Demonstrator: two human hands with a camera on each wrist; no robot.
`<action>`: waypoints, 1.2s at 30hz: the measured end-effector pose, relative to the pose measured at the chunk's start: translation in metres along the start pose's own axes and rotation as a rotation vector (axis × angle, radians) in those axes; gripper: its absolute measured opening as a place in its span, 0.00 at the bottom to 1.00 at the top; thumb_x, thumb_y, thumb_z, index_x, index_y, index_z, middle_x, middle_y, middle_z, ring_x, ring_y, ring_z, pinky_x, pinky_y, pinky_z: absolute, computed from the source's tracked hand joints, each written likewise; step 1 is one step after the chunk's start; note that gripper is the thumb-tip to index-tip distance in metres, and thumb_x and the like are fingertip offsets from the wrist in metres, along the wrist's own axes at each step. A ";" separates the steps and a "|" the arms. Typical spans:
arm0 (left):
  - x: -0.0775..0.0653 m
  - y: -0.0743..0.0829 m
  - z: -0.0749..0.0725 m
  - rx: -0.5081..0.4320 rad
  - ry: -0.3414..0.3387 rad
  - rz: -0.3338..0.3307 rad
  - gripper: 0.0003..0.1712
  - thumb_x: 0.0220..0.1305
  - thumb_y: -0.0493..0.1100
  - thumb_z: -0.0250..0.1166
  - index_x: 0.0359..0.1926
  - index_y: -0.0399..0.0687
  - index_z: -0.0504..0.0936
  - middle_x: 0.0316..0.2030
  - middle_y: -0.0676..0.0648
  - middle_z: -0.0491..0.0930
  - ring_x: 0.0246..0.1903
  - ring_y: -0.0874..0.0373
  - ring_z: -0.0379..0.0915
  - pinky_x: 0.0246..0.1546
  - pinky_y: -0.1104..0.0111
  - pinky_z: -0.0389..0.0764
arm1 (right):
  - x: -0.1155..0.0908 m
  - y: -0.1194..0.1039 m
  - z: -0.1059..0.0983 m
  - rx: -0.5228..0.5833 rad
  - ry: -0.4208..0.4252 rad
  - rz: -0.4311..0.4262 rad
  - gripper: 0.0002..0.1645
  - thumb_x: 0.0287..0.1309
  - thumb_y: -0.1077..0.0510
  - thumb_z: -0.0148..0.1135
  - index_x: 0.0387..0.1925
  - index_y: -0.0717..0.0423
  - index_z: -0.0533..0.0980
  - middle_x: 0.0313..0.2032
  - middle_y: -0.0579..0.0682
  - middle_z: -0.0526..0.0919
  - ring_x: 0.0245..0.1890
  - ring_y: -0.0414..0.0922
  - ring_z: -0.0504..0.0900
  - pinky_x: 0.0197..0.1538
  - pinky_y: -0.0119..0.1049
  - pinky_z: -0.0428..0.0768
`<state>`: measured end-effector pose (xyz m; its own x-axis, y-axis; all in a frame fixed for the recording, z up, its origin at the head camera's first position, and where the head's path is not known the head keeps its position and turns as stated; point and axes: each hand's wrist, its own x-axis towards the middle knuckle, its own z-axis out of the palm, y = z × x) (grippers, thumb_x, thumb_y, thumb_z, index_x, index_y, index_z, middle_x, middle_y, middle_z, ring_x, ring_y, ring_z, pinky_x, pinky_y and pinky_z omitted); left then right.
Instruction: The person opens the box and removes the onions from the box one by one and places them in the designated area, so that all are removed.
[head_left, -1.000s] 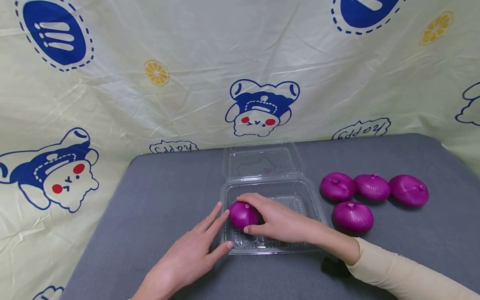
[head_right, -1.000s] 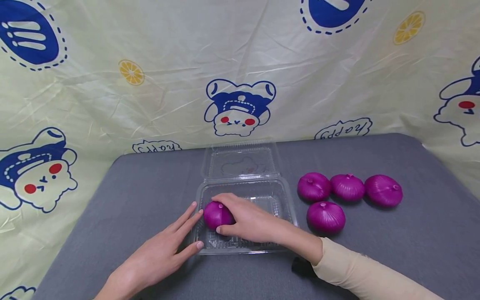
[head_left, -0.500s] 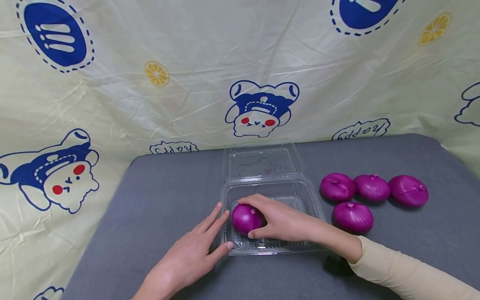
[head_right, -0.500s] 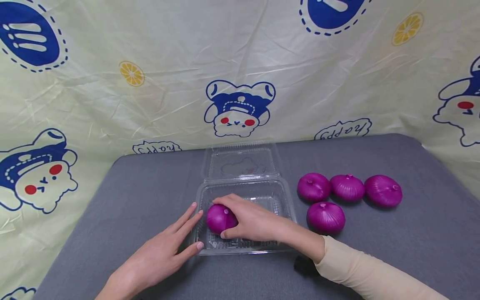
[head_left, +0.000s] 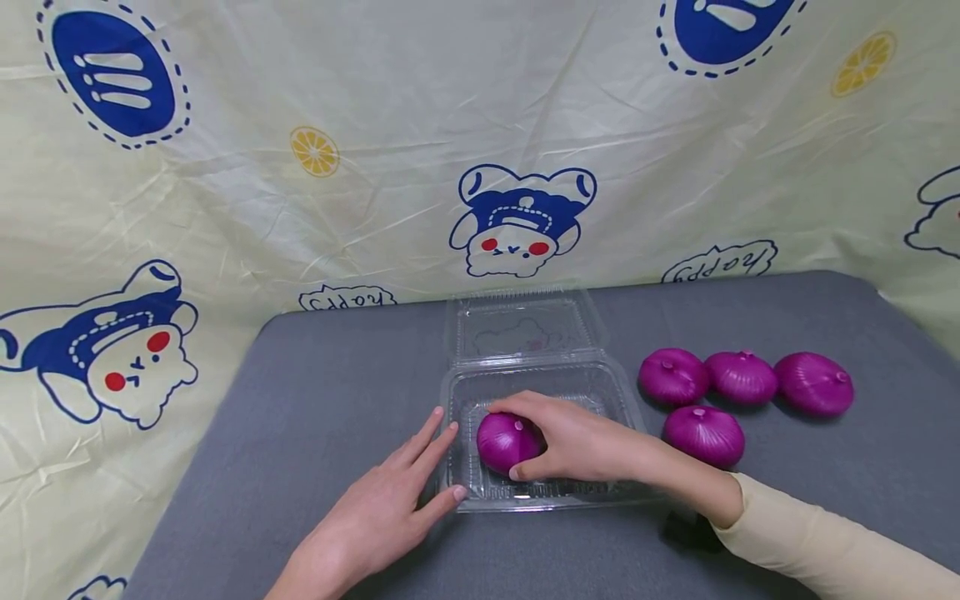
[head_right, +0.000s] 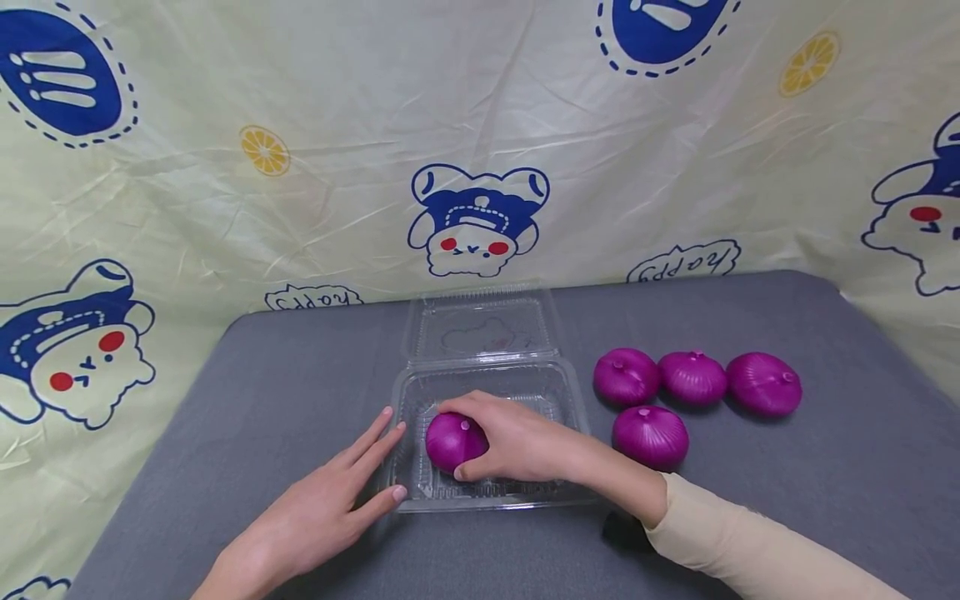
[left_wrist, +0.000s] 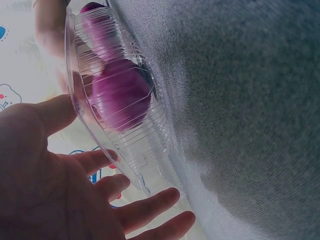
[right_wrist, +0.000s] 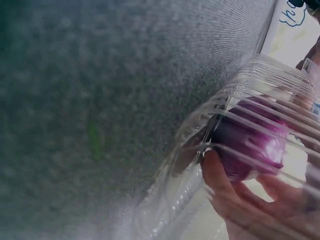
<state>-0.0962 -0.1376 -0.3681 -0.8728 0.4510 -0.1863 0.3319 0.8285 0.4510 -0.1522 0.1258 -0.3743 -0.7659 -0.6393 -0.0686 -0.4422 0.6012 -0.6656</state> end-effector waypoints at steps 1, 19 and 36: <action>0.000 0.000 0.000 0.001 -0.001 0.000 0.42 0.69 0.69 0.52 0.78 0.63 0.53 0.77 0.60 0.40 0.71 0.50 0.55 0.60 0.46 0.69 | -0.001 0.000 0.000 0.000 0.000 0.001 0.44 0.50 0.45 0.75 0.68 0.48 0.69 0.60 0.45 0.74 0.54 0.47 0.76 0.48 0.45 0.82; 0.000 0.002 0.001 0.014 -0.004 -0.020 0.43 0.68 0.70 0.52 0.77 0.64 0.53 0.77 0.59 0.41 0.70 0.49 0.56 0.60 0.46 0.68 | -0.044 -0.002 -0.012 0.005 0.187 0.067 0.47 0.44 0.47 0.79 0.66 0.34 0.67 0.61 0.37 0.70 0.55 0.42 0.74 0.46 0.41 0.82; -0.003 -0.001 0.002 0.009 0.016 0.009 0.42 0.69 0.68 0.52 0.78 0.63 0.52 0.77 0.60 0.40 0.71 0.50 0.55 0.61 0.46 0.67 | -0.086 0.003 -0.019 0.128 0.353 0.082 0.49 0.43 0.48 0.80 0.67 0.34 0.65 0.62 0.41 0.69 0.53 0.44 0.77 0.43 0.38 0.83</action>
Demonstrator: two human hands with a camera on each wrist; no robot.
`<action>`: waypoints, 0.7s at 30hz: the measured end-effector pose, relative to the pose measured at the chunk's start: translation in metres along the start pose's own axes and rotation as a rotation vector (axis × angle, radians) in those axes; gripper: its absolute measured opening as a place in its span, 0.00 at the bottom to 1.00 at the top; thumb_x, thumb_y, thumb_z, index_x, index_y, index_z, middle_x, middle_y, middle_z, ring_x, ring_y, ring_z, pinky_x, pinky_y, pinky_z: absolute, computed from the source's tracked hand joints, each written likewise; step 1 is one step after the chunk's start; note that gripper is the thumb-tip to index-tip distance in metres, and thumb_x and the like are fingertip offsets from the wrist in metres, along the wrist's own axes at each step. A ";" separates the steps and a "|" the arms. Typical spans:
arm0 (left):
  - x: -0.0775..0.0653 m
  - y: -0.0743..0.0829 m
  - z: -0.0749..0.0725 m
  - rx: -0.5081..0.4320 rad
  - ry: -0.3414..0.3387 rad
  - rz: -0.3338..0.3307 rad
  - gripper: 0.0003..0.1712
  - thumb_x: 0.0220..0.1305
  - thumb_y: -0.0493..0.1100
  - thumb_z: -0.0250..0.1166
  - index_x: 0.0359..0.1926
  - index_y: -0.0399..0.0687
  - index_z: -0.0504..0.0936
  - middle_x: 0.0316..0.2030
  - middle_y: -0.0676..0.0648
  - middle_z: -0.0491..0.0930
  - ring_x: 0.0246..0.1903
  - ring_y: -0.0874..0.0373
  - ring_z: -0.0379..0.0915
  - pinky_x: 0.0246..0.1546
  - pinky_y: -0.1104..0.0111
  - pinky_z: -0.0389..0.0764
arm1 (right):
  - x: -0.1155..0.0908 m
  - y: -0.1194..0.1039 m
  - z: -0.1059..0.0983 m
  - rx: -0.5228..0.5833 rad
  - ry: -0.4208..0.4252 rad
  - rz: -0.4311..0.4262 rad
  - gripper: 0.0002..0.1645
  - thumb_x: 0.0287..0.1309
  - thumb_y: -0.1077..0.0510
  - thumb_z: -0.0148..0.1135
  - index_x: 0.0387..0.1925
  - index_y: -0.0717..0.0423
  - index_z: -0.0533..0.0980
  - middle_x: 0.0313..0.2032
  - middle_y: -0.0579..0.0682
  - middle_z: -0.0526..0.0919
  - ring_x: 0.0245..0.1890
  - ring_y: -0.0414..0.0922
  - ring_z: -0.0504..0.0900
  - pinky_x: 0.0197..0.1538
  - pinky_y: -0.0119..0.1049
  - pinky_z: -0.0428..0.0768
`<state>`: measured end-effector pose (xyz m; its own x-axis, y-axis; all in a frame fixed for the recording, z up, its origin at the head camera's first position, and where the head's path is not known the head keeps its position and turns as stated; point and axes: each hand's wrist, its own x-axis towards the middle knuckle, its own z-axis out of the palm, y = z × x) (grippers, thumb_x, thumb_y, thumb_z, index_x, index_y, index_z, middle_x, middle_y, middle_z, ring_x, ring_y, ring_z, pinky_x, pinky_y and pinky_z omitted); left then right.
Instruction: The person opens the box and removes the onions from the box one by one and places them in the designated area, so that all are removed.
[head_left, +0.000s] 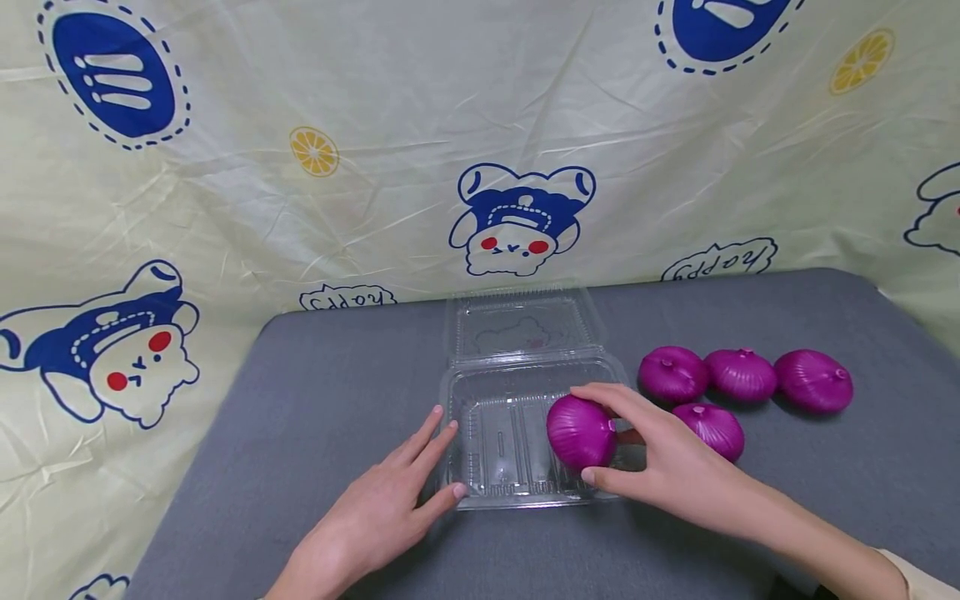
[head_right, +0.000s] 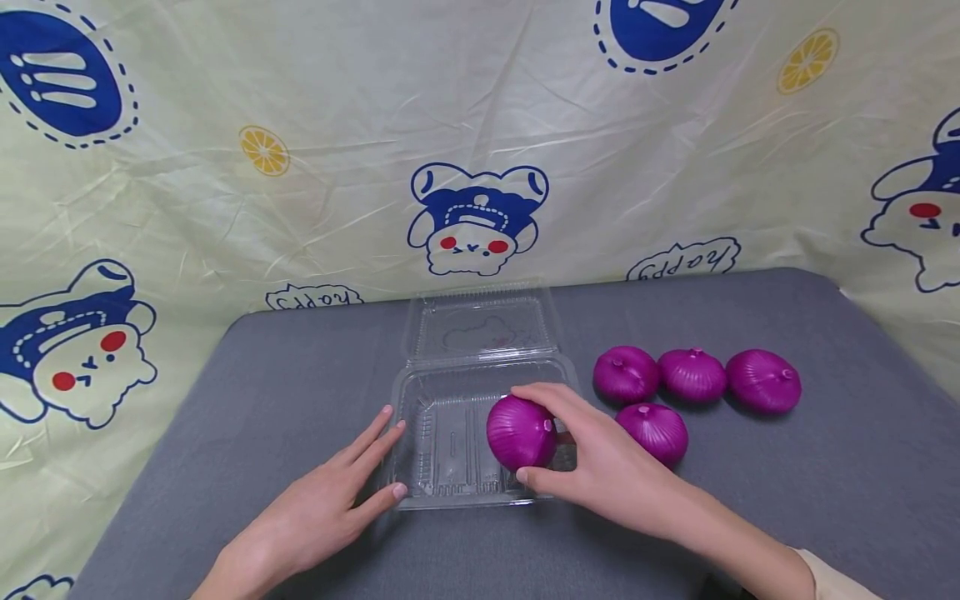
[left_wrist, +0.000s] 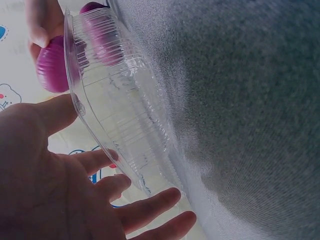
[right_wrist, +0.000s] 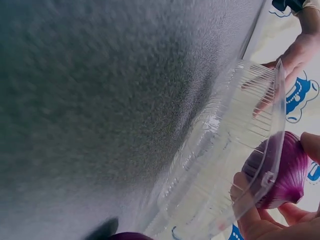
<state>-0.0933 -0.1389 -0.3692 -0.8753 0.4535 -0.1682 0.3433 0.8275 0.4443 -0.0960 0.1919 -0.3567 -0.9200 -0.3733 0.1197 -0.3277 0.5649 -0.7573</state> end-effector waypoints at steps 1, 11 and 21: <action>0.000 0.000 0.000 -0.001 0.001 0.002 0.42 0.69 0.67 0.52 0.78 0.63 0.52 0.77 0.59 0.40 0.71 0.50 0.55 0.61 0.46 0.67 | -0.002 0.000 -0.001 0.000 0.006 -0.003 0.48 0.45 0.47 0.80 0.67 0.33 0.65 0.62 0.40 0.69 0.53 0.43 0.77 0.44 0.39 0.83; 0.000 0.000 0.000 -0.006 -0.002 0.001 0.41 0.70 0.67 0.52 0.78 0.63 0.52 0.77 0.59 0.39 0.71 0.50 0.55 0.60 0.45 0.67 | -0.023 -0.004 -0.015 -0.083 0.102 -0.003 0.47 0.48 0.47 0.78 0.67 0.30 0.64 0.61 0.38 0.69 0.52 0.40 0.76 0.48 0.34 0.80; -0.001 0.001 0.000 -0.013 0.005 0.008 0.41 0.70 0.67 0.52 0.78 0.63 0.53 0.77 0.59 0.40 0.71 0.51 0.54 0.60 0.46 0.68 | -0.043 0.000 -0.031 -0.057 0.227 -0.056 0.50 0.45 0.60 0.79 0.69 0.38 0.66 0.63 0.39 0.68 0.54 0.33 0.72 0.49 0.18 0.72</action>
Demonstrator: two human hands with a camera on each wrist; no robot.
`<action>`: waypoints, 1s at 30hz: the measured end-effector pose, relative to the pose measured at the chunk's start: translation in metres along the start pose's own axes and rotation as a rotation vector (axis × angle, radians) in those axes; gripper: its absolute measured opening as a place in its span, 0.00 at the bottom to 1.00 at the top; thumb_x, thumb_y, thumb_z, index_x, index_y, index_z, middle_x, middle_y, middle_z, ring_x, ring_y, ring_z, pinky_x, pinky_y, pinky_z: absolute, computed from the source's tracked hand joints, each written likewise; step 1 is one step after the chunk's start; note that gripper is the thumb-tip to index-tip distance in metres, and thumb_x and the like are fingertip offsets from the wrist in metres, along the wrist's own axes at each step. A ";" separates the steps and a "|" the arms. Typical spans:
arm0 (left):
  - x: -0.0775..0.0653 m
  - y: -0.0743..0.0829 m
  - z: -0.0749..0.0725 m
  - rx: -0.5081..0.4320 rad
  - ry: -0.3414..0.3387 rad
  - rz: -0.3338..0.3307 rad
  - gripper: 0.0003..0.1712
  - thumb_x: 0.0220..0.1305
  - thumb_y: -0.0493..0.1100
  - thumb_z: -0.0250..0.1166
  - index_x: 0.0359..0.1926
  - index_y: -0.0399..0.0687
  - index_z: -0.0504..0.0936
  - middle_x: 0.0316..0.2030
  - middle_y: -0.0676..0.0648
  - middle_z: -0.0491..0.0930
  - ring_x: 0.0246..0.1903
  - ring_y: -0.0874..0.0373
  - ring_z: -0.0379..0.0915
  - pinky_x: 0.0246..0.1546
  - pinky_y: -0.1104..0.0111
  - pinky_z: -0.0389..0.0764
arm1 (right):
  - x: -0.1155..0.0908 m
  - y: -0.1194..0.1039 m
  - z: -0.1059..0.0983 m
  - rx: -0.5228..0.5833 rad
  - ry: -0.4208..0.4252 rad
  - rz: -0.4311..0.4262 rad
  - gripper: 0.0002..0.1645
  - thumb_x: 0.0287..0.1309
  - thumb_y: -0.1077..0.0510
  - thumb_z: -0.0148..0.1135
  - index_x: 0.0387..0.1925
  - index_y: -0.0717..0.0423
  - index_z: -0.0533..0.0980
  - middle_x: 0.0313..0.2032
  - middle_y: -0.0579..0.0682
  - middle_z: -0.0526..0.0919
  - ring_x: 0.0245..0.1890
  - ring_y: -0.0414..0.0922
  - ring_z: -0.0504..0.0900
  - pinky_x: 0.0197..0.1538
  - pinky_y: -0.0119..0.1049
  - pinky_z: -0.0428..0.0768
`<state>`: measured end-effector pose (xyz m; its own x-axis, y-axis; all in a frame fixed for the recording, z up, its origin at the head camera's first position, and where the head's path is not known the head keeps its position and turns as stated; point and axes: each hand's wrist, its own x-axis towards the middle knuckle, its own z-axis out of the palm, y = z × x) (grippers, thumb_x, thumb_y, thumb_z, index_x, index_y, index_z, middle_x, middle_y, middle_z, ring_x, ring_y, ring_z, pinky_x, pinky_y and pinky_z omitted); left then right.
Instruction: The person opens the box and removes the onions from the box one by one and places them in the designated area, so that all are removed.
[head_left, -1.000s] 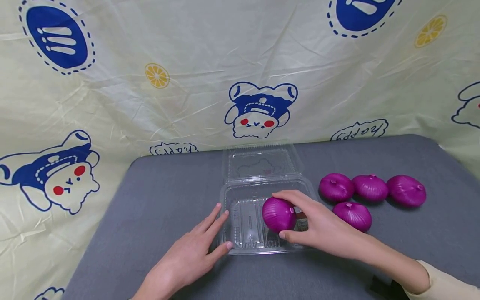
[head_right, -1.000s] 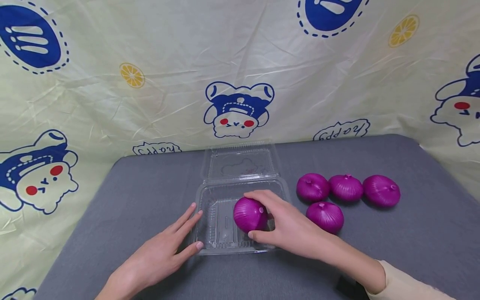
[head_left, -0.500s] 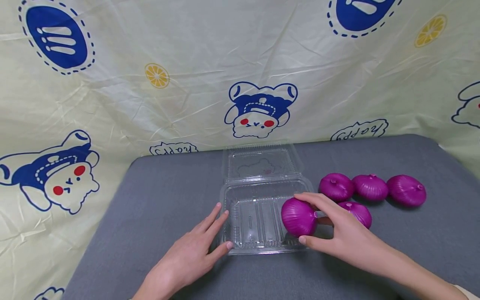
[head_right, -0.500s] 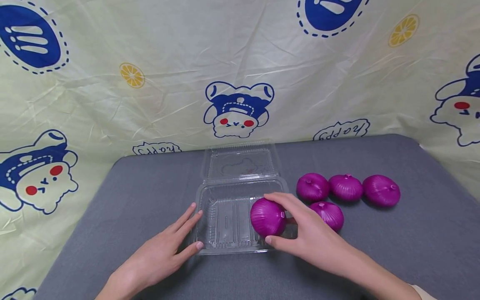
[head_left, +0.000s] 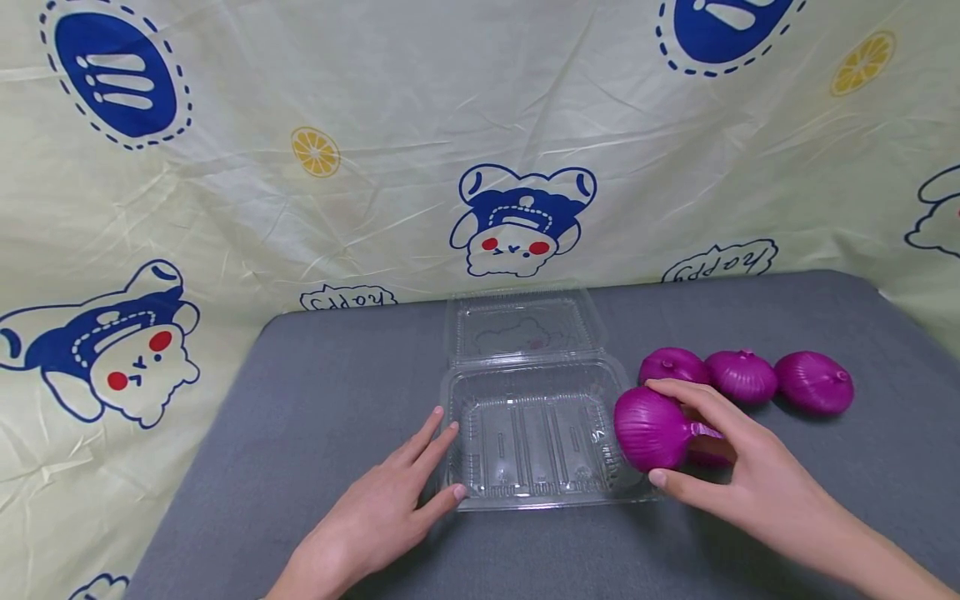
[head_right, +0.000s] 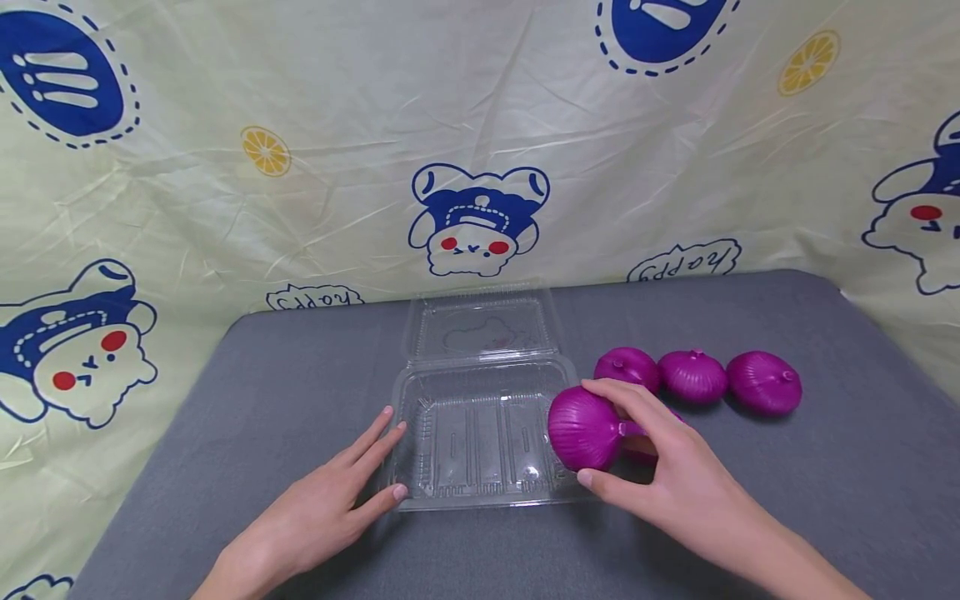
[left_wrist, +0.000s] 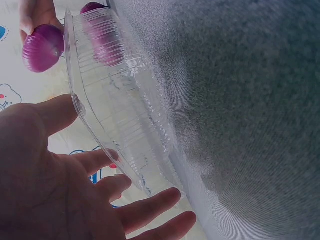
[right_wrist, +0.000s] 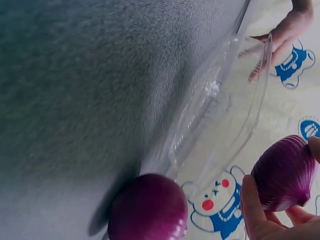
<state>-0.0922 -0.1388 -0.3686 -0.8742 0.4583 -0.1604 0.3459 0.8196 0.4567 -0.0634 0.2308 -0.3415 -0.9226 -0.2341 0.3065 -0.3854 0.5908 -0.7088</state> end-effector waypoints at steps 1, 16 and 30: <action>0.000 0.000 0.000 -0.001 0.002 0.002 0.40 0.70 0.67 0.52 0.78 0.63 0.53 0.77 0.59 0.40 0.71 0.51 0.54 0.60 0.46 0.68 | -0.002 0.000 -0.002 -0.006 0.011 0.004 0.51 0.45 0.60 0.80 0.69 0.38 0.66 0.64 0.39 0.68 0.54 0.33 0.72 0.50 0.17 0.72; -0.001 0.000 0.000 -0.001 0.014 0.005 0.40 0.70 0.67 0.52 0.77 0.63 0.53 0.77 0.59 0.41 0.71 0.50 0.55 0.59 0.46 0.68 | -0.022 0.006 -0.024 -0.041 0.123 0.106 0.53 0.43 0.63 0.81 0.70 0.41 0.65 0.62 0.41 0.69 0.53 0.34 0.71 0.48 0.13 0.70; -0.001 0.000 0.001 -0.003 0.015 0.010 0.40 0.71 0.66 0.52 0.78 0.64 0.53 0.77 0.60 0.40 0.70 0.50 0.55 0.59 0.45 0.68 | -0.032 0.040 -0.039 -0.163 0.213 0.267 0.52 0.46 0.53 0.80 0.71 0.35 0.63 0.61 0.49 0.65 0.47 0.23 0.67 0.38 0.09 0.67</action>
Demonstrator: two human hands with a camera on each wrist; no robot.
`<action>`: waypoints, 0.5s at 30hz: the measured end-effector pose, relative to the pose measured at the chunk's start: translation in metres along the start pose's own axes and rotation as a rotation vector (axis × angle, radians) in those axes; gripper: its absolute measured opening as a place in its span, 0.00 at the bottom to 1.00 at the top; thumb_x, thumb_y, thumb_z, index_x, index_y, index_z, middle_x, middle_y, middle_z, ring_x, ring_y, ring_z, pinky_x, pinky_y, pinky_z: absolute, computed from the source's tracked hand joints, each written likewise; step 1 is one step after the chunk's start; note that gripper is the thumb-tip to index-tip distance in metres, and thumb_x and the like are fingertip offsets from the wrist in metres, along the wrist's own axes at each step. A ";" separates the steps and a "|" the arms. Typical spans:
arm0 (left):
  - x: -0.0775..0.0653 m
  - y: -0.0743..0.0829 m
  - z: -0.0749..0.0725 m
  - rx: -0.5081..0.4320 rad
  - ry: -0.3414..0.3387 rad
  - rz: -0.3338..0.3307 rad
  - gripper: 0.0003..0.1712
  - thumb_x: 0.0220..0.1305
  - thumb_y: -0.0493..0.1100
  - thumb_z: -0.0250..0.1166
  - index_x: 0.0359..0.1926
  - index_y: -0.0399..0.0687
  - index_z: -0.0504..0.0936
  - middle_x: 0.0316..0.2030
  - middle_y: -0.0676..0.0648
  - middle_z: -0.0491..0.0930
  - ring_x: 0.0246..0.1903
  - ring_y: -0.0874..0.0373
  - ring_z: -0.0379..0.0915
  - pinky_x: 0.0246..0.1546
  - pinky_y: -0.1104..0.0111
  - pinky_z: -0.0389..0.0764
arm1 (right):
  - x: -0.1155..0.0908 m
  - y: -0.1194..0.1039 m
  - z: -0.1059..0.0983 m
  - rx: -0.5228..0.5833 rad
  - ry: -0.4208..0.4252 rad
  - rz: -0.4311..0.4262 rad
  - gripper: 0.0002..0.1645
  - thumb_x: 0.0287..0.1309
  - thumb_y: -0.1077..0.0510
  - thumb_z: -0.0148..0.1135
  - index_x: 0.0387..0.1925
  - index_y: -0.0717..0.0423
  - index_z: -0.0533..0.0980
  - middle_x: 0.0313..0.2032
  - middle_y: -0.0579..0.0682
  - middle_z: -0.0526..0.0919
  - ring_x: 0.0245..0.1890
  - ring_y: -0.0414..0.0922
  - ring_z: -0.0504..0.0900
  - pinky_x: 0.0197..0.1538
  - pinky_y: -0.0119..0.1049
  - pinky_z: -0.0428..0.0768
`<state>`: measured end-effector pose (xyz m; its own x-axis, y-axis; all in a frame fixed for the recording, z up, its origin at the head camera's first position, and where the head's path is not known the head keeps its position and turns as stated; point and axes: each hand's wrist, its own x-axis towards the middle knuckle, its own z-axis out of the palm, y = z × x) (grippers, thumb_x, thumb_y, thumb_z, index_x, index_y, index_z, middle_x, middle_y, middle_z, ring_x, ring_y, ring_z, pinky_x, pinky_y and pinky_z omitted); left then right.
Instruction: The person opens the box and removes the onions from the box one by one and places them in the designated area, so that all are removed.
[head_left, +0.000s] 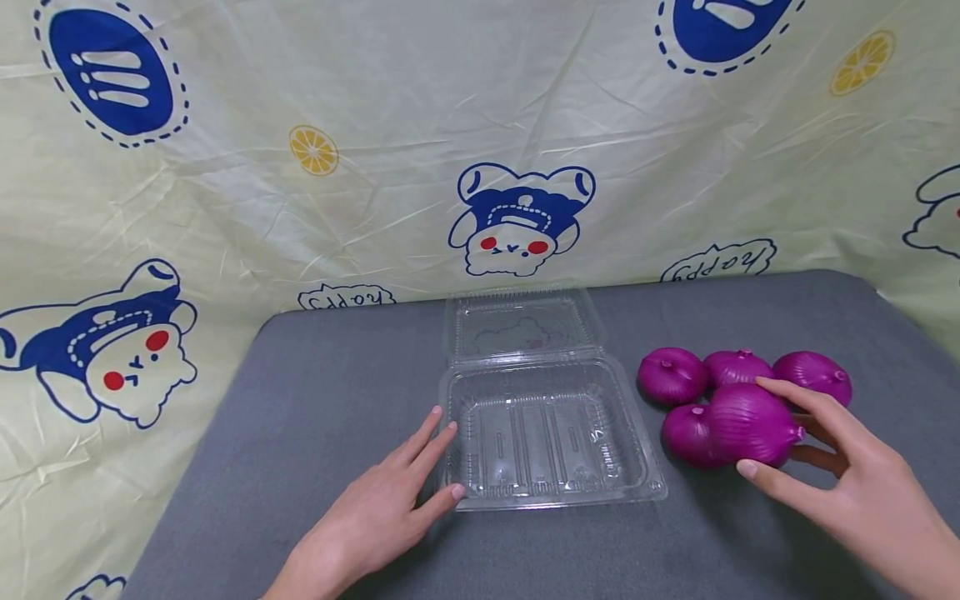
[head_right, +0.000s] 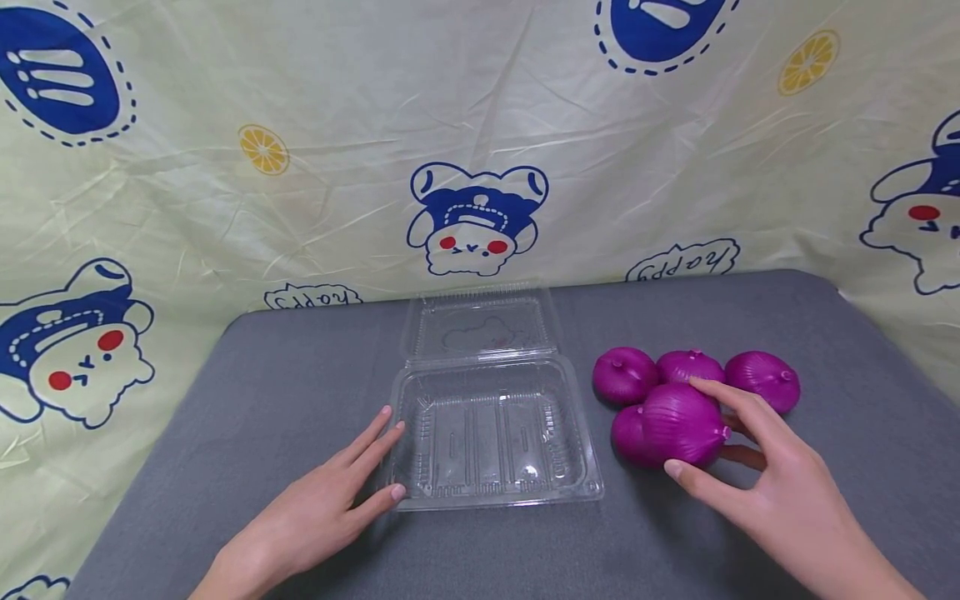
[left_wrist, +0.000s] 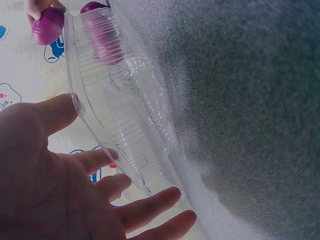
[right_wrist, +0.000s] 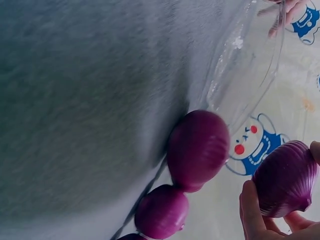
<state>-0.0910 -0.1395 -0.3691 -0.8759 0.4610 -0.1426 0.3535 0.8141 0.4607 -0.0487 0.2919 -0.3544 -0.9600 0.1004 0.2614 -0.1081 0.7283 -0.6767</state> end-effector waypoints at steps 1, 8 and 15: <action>0.000 0.000 0.000 -0.001 -0.001 -0.001 0.40 0.71 0.66 0.52 0.78 0.64 0.53 0.77 0.60 0.40 0.70 0.50 0.55 0.59 0.45 0.68 | 0.000 0.003 -0.001 -0.001 0.002 0.009 0.52 0.47 0.53 0.80 0.71 0.36 0.63 0.62 0.50 0.65 0.47 0.23 0.66 0.38 0.09 0.67; 0.000 0.000 0.000 -0.001 -0.001 -0.004 0.40 0.70 0.68 0.51 0.77 0.64 0.53 0.77 0.61 0.40 0.70 0.50 0.56 0.59 0.45 0.68 | 0.001 0.023 -0.006 -0.023 0.016 0.022 0.51 0.45 0.54 0.80 0.71 0.44 0.65 0.59 0.53 0.67 0.44 0.21 0.66 0.37 0.10 0.68; 0.000 0.000 0.000 0.003 0.004 0.003 0.40 0.70 0.67 0.51 0.77 0.64 0.53 0.77 0.61 0.40 0.70 0.49 0.57 0.59 0.46 0.68 | 0.007 0.038 -0.011 -0.085 -0.034 0.052 0.53 0.46 0.50 0.80 0.71 0.51 0.63 0.59 0.67 0.67 0.41 0.19 0.61 0.33 0.10 0.66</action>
<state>-0.0909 -0.1397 -0.3696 -0.8758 0.4625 -0.1378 0.3574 0.8135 0.4588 -0.0563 0.3281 -0.3708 -0.9720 0.1177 0.2033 -0.0370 0.7780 -0.6272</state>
